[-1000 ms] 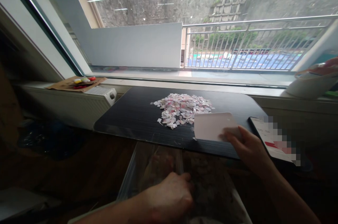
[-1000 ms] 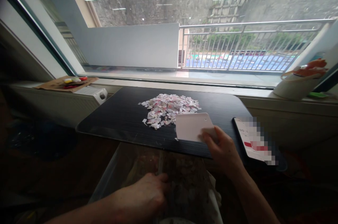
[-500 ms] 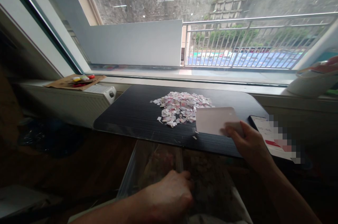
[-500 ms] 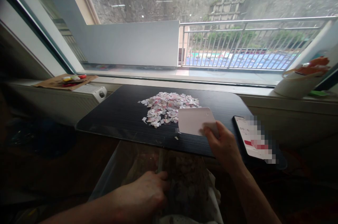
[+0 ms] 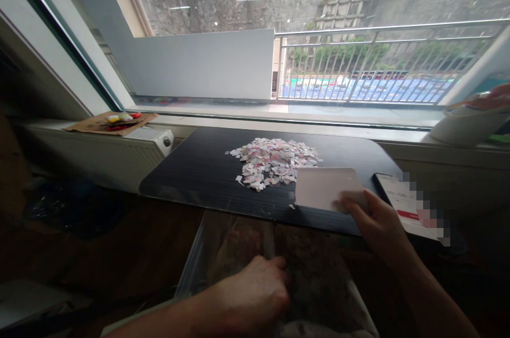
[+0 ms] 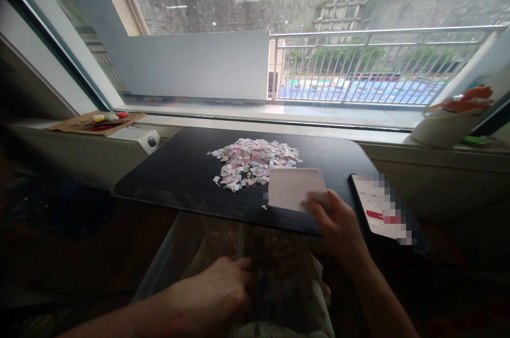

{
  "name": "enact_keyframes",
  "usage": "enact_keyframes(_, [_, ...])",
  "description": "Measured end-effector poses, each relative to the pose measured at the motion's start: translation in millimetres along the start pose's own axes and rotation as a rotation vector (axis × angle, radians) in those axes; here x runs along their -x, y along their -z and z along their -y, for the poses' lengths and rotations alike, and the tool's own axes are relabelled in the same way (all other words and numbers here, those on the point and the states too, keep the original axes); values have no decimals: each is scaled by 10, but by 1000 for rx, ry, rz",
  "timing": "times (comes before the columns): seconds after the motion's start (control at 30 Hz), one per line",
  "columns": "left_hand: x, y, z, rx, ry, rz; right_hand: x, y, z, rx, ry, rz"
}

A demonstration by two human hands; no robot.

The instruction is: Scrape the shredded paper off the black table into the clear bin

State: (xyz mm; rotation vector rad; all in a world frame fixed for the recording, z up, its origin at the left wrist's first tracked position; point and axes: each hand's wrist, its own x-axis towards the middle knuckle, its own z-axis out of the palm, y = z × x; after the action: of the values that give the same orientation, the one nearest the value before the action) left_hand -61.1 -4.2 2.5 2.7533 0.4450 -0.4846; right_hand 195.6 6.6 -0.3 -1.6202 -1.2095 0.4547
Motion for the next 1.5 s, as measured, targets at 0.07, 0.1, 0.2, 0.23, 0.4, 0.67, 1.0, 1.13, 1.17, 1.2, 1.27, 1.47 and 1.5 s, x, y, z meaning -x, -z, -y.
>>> enact_keyframes(0.07, [2,1,-2,1,-7,-8,-2,-24,-38,-39,-18,16])
enact_keyframes(0.1, [4,1,-2,2,-8,-16,-10,-36,-66,-51,-20,12])
enact_keyframes(0.2, [9,-1,-3,14,-1,-35,-40,-57,-176,-78,-26,12])
enact_keyframes(0.23, [10,-2,-3,20,3,-34,-47,-57,-215,-92,-31,24])
enact_keyframes(0.4, [9,-9,-5,28,1,-27,-43,-58,-312,-145,-74,58])
enact_keyframes(0.67, [19,7,-5,33,13,12,-12,-101,-176,-174,-97,117])
enact_keyframes(1.0, [18,3,-3,19,21,34,-2,-20,-219,-190,-112,130])
enact_keyframes(1.13, [9,-4,-4,10,29,41,49,14,-205,-248,-144,150])
enact_keyframes(1.17, [7,-9,-2,11,27,34,49,22,-209,-253,-147,147])
enact_keyframes(1.2, [6,-14,1,13,22,23,43,27,-218,-253,-149,144])
enact_keyframes(1.27, [8,-26,5,17,8,7,19,29,-244,-247,-147,148])
enact_keyframes(1.47, [15,-42,17,13,4,-15,80,42,-165,-265,-163,161])
enact_keyframes(1.5, [16,-38,18,12,2,-15,109,54,-128,-275,-169,152])
